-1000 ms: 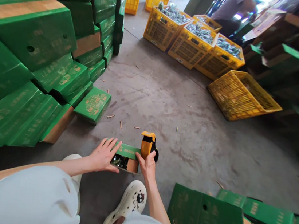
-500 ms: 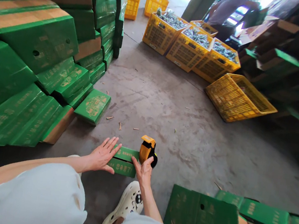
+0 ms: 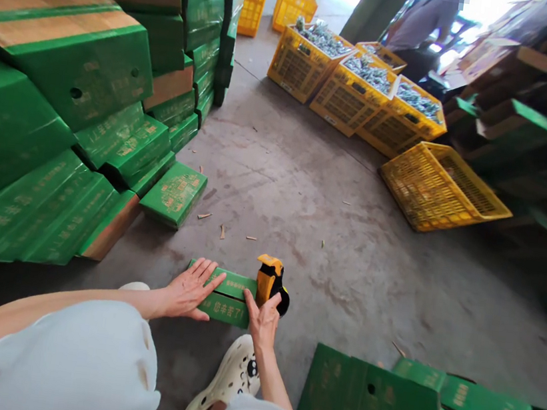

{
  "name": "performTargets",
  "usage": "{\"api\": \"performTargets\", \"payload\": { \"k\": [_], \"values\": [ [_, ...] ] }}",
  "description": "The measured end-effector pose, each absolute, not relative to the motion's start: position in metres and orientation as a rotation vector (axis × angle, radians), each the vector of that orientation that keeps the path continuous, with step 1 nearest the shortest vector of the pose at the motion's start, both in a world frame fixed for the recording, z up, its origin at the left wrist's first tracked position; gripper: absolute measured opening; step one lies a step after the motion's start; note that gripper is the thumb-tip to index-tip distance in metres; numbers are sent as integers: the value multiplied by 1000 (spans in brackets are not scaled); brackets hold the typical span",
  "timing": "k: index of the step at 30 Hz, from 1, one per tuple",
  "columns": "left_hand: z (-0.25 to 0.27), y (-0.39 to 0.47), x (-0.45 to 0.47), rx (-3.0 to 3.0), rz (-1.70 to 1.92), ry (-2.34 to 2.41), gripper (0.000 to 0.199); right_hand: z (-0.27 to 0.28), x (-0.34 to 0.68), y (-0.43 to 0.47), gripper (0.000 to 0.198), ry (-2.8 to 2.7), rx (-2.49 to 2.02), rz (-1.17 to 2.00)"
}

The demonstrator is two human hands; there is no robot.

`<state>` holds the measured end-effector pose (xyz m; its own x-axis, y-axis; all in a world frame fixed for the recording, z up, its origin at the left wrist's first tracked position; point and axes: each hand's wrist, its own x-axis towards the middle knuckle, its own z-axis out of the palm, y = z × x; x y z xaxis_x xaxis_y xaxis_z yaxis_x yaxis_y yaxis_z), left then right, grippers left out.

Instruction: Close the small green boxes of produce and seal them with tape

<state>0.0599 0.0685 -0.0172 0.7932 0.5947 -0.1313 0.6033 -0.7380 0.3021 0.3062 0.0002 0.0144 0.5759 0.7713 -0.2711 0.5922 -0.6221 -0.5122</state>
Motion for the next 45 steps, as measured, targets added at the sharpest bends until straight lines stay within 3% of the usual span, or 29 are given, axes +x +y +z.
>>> {"api": "performTargets", "payload": {
  "k": [3,5,10,13,22,29,33,37,41,45],
  "values": [
    [-19,70,59,2644,-12,893,120,36,307,5,92,-1100,-2435,467],
    [-19,72,58,2642,9,883,119,59,308,10,86,-1095,-2352,436],
    [-14,77,57,2645,5,883,116,96,297,21,64,-1176,-2008,941],
    [-11,77,58,2629,11,874,115,93,285,25,62,-1159,-1948,1081],
    [-11,69,64,2641,-38,897,128,85,273,27,61,-1096,-1971,989],
    [-13,83,57,2571,64,811,116,105,290,27,67,-1121,-1872,1085],
    [-12,87,54,2557,138,805,109,117,301,39,66,-1179,-1728,1321],
    [-10,89,55,2546,179,783,97,109,298,60,61,-1304,-1637,1581],
    [-11,91,57,2529,224,708,87,92,289,71,54,-1559,-1697,1545],
    [-18,89,52,2507,222,737,99,88,289,71,55,-1649,-1718,1529]
  ]
}}
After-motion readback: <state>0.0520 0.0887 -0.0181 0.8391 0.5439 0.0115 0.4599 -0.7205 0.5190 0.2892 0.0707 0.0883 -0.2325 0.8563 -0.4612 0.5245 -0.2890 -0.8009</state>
